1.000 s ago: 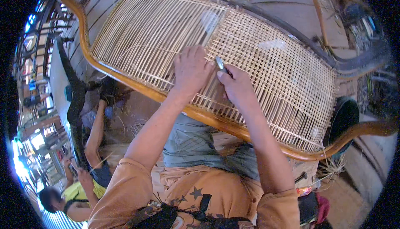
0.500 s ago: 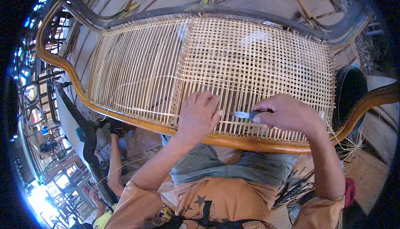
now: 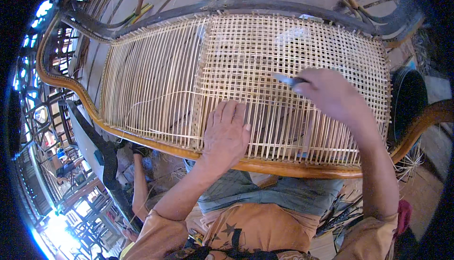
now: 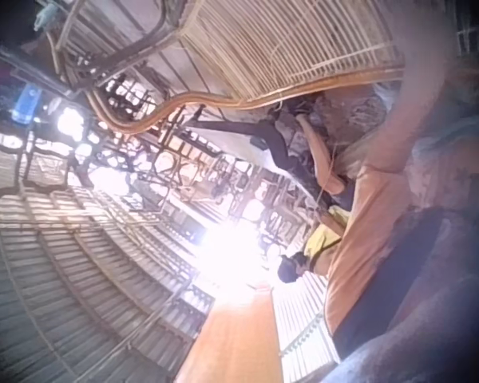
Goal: The person is weaving and assembling a rattan chair seat by securing cane strips to the frame using various tools.
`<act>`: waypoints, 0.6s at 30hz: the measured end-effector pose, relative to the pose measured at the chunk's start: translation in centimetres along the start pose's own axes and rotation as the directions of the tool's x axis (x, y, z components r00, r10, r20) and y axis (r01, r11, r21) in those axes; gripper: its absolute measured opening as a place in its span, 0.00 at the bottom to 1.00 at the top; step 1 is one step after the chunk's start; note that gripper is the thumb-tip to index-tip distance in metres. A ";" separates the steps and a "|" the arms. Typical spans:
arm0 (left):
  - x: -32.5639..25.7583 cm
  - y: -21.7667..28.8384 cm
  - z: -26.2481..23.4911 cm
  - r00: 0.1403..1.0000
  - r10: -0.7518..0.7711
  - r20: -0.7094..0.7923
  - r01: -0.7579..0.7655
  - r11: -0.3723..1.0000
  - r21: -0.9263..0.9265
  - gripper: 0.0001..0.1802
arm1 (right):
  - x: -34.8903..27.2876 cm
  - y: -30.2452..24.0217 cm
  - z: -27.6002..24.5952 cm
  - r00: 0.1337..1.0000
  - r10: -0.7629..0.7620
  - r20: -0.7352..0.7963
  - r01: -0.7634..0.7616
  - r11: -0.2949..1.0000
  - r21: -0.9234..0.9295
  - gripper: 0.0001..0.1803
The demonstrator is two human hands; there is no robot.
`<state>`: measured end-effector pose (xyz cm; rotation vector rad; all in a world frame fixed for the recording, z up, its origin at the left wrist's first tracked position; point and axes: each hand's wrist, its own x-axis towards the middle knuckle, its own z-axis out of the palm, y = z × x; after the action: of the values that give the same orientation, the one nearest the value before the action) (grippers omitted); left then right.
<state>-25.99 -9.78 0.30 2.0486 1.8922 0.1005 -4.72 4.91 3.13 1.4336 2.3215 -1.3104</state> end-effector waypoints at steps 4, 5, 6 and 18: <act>-0.1 -0.5 -0.3 0.996 -0.082 0.041 0.083 0.996 -0.014 0.27 | -2.0 -0.3 0.7 0.984 -0.122 0.133 0.096 0.978 0.184 0.15; -0.2 -0.3 -0.4 0.998 -0.059 0.002 0.059 0.997 -0.052 0.25 | -2.6 -0.9 1.2 0.978 -0.127 0.168 0.099 0.981 0.165 0.15; -0.4 -0.4 -0.5 0.998 -0.040 -0.042 0.036 0.996 -0.086 0.23 | -3.0 -1.7 1.6 0.970 -0.155 0.187 0.128 0.981 0.148 0.15; -2.5 -7.1 -1.4 0.975 -0.006 -0.224 0.016 0.999 0.042 0.16 | -1.1 -5.4 3.5 0.862 -0.226 0.453 0.098 0.953 0.288 0.15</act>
<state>-33.41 -11.62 -0.06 2.1325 2.0536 0.3022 -9.43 0.70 4.73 0.8272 2.0212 -1.8238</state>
